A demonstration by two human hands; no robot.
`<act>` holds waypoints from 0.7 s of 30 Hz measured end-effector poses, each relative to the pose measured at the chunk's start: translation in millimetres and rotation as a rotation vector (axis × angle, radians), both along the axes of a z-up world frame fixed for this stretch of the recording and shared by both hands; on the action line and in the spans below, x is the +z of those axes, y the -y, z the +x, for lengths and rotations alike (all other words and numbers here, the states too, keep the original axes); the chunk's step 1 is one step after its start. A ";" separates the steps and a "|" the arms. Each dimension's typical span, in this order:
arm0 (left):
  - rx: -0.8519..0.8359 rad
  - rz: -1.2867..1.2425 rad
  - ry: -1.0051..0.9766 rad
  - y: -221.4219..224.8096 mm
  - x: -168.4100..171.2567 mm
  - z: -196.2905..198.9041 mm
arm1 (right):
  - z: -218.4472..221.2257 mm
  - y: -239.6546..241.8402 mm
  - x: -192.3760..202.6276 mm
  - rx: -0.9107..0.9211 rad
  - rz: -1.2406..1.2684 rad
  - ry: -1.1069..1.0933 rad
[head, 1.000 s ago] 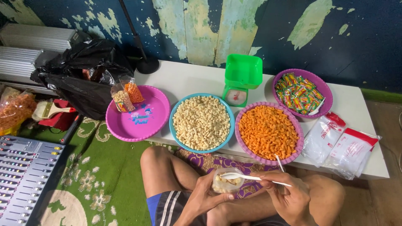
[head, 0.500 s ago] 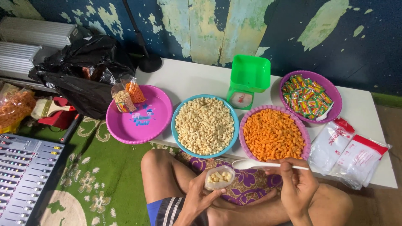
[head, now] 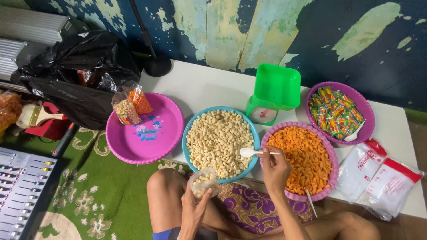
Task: The person is using a spoon to scoop macaroni from a large bowl into small plastic bags for packaging.
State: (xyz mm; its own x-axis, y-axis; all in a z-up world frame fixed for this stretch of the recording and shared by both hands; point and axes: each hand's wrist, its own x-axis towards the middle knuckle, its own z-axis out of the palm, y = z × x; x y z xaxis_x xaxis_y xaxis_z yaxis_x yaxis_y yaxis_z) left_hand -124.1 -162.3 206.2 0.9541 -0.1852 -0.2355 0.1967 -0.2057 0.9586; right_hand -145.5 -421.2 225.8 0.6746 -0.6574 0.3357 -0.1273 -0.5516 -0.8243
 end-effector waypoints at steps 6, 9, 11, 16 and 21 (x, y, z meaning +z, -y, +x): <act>0.002 -0.164 -0.090 5.0 19.6 16.2 | 12.7 -7.0 -14.1 0.007 -0.001 -0.036; -0.067 -0.184 -0.033 6.2 15.7 18.6 | 13.7 -8.4 -7.0 0.003 -0.121 -0.016; -0.058 -0.180 -0.068 7.6 6.3 18.6 | 13.4 -6.2 -15.0 0.001 -0.143 -0.044; -0.030 -0.014 -0.086 9.4 -1.2 22.7 | 19.6 -15.4 -16.7 0.022 -0.039 -0.071; -0.097 0.043 0.006 8.2 -6.4 23.3 | 22.0 -19.3 -22.0 -0.101 0.351 -0.031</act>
State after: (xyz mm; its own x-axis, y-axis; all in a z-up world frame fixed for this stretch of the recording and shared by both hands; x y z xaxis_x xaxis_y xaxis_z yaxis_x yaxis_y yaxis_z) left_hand -100.8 -170.5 199.9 0.9335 -0.2667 -0.2398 0.1683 -0.2648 0.9495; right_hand -123.5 -401.9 203.8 0.6070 -0.7926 0.0582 -0.1946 -0.2192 -0.9561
